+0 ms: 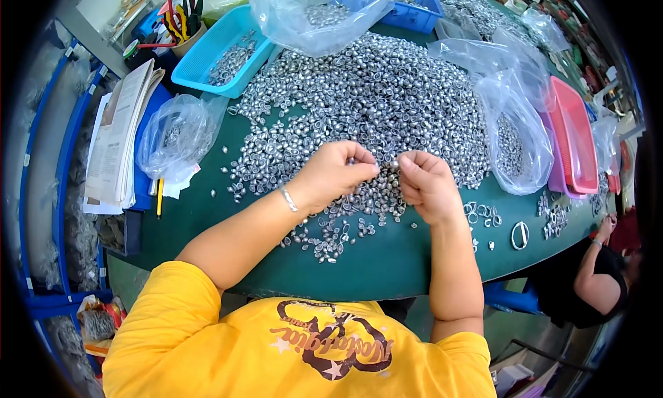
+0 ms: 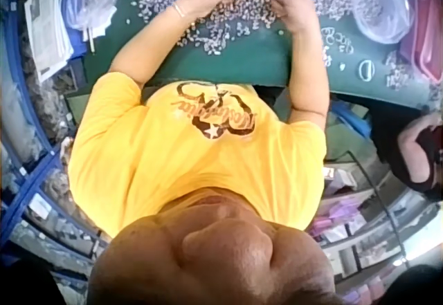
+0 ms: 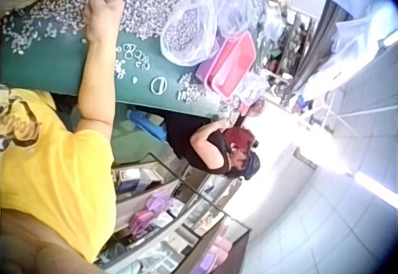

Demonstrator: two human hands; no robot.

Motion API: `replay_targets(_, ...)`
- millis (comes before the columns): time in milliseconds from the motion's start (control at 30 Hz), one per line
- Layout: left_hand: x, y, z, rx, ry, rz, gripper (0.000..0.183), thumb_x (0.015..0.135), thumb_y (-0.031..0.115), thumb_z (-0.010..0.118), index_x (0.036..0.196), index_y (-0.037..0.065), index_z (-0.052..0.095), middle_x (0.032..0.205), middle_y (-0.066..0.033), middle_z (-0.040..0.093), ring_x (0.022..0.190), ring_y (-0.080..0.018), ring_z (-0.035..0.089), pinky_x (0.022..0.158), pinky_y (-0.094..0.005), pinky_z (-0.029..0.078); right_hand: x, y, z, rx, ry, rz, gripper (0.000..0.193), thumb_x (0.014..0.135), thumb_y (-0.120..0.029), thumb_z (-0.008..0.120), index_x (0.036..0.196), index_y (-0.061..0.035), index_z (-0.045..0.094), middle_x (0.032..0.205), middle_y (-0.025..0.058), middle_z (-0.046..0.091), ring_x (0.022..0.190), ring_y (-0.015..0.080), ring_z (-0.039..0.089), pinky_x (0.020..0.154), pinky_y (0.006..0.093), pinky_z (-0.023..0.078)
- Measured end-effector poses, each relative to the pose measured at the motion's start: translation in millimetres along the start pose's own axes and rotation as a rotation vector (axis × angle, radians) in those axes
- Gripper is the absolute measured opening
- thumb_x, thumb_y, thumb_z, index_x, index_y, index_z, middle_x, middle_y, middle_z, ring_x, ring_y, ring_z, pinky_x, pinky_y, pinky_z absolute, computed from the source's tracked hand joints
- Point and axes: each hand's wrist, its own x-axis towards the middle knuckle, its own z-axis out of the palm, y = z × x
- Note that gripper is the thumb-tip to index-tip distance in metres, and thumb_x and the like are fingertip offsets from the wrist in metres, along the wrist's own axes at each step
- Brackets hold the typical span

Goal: The person sorts small metal rings and buckles on a green table by hand, picking them up and moving them into different piles or containers.

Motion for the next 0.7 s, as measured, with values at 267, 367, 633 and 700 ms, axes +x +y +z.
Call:
replay_targets(267, -14.0, -22.5, -11.5, -1.046, -0.26, -0.159, 0.015, 0.09, 0.01, 0.049, 0.095, -0.002, 0.057, 0.092, -0.0118, 0.057, 0.072, -0.0117, 0.051, 0.062, -0.0211, 0.046, 4.4, 0.8, -5.5, 0.475, -0.296, 0.112, 0.015, 0.088, -0.015, 0.049, 0.078, -0.0037, 0.049, 0.057, -0.0022, 0.037, 0.042, 0.0053, 0.029, 0.035, 0.0184, 0.021)
replay_targets(367, -13.5, -25.9, -13.2, -1.113, -0.296, -0.172, 0.015, 0.09, 0.009, 0.048, 0.095, -0.003, 0.056, 0.093, -0.0127, 0.056, 0.074, -0.0124, 0.053, 0.066, -0.0222, 0.048, 5.8, -1.7, -4.5, 0.53, -0.191, 0.035, 0.016, 0.086, -0.014, 0.049, 0.073, -0.0037, 0.047, 0.06, 0.0023, 0.042, 0.044, 0.0073, 0.035, 0.035, 0.0186, 0.024)
replay_targets(633, -10.9, -23.4, -17.4, -0.952, -0.193, -0.015, 0.016, 0.089, 0.007, 0.05, 0.102, -0.002, 0.054, 0.087, -0.0085, 0.058, 0.071, -0.0106, 0.057, 0.064, -0.0202, 0.051, 15.0, 12.7, 12.8, -1.187, 0.35, -0.457, 0.015, 0.077, -0.018, 0.063, 0.08, -0.0027, 0.065, 0.069, 0.0131, 0.063, 0.061, 0.0292, 0.061, 0.057, 0.0365, 0.047)
replay_targets(700, -11.8, -21.1, -16.1, -0.931, -0.109, 0.026, 0.013, 0.087, 0.005, 0.053, 0.098, -0.001, 0.057, 0.088, -0.0089, 0.061, 0.075, -0.0125, 0.06, 0.066, -0.0212, 0.052, 14.7, 12.9, 22.4, -1.396, 0.412, -0.434, 0.015, 0.078, -0.019, 0.061, 0.077, -0.0047, 0.065, 0.074, 0.0122, 0.063, 0.066, 0.0321, 0.06, 0.061, 0.0399, 0.048)
